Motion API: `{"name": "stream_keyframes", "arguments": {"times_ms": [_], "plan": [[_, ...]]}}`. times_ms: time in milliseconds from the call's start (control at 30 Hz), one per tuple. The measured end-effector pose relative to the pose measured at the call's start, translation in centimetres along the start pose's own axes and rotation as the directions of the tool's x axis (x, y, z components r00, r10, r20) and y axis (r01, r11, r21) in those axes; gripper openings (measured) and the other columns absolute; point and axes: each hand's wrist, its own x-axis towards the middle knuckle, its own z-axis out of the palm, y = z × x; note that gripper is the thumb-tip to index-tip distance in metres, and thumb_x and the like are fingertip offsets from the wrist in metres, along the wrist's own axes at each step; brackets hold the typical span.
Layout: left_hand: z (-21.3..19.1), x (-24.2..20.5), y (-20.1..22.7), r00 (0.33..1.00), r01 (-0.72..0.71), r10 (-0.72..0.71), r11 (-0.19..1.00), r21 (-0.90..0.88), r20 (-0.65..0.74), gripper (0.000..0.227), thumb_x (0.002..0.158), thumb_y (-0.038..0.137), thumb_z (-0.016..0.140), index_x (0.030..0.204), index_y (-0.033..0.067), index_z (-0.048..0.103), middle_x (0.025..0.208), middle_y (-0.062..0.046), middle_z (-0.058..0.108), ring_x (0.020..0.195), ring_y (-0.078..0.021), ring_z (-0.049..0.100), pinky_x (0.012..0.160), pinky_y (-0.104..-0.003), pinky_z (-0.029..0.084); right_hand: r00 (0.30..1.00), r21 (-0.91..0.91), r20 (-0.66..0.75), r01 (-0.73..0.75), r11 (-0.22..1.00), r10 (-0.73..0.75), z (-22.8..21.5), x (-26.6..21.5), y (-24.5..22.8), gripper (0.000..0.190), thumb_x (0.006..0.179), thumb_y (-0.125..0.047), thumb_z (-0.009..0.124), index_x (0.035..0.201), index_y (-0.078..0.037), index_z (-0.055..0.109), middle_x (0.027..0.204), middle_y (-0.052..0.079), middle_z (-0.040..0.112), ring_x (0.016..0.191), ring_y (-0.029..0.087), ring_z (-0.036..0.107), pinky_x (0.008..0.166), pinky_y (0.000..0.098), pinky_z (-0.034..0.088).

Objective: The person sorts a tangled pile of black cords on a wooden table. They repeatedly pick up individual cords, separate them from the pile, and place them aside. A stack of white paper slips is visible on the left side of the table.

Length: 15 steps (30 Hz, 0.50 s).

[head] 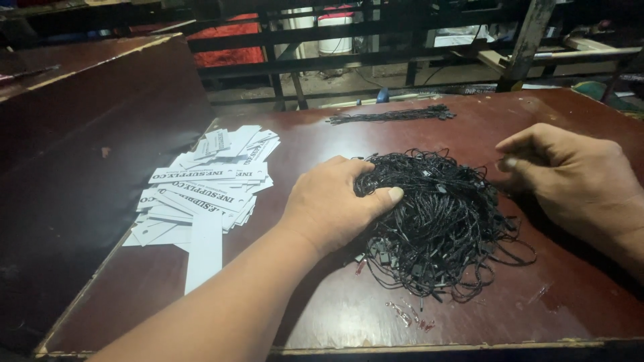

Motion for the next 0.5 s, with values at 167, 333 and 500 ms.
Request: {"name": "stream_keyframes", "arguments": {"times_ms": [167, 333, 500], "plan": [[1.0, 0.6, -1.3, 0.962, -0.209, 0.194, 0.976, -0.061, -0.190, 0.079, 0.084, 0.071, 0.044, 0.137, 0.0161, 0.063, 0.137, -0.007, 0.065, 0.130, -0.0272, 0.058, 0.106, -0.048, 0.041, 0.997, -0.062, -0.024, -0.080, 0.995, 0.078, -0.3, 0.0, -0.5, 0.029, 0.085, -0.001, 0.075, 0.113, -0.010, 0.078, 0.100, 0.005, 0.079, 0.081, 0.013, 0.067, 0.077, 0.0274, 0.051], [2.2, 1.7, 1.6, 0.852, -0.364, 0.345, 0.931, 0.029, -0.393, 0.067, 0.087, 0.058, 0.051, 0.136, 0.0140, 0.063, 0.132, -0.010, 0.069, 0.125, -0.0309, 0.060, 0.101, -0.053, 0.042, 1.000, 0.043, -0.031, 0.003, 0.999, -0.002, 0.3, -0.1, 0.5, 0.022, 0.090, 0.004, 0.076, 0.110, -0.003, 0.076, 0.098, 0.011, 0.077, 0.083, 0.016, 0.070, 0.076, 0.0271, 0.058], [2.9, 2.9, 9.5, 0.927, -0.333, 0.344, 0.939, 0.090, -0.153, 0.072, 0.082, 0.053, 0.061, 0.147, 0.0219, 0.054, 0.142, -0.008, 0.064, 0.128, -0.0332, 0.058, 0.101, -0.053, 0.042, 0.938, -0.097, -0.055, 0.337, 0.936, -0.343, -0.2, 1.2, 4.5, 0.025, 0.090, 0.002, 0.075, 0.112, -0.009, 0.074, 0.095, 0.003, 0.077, 0.083, 0.010, 0.067, 0.083, 0.0251, 0.050]]}}
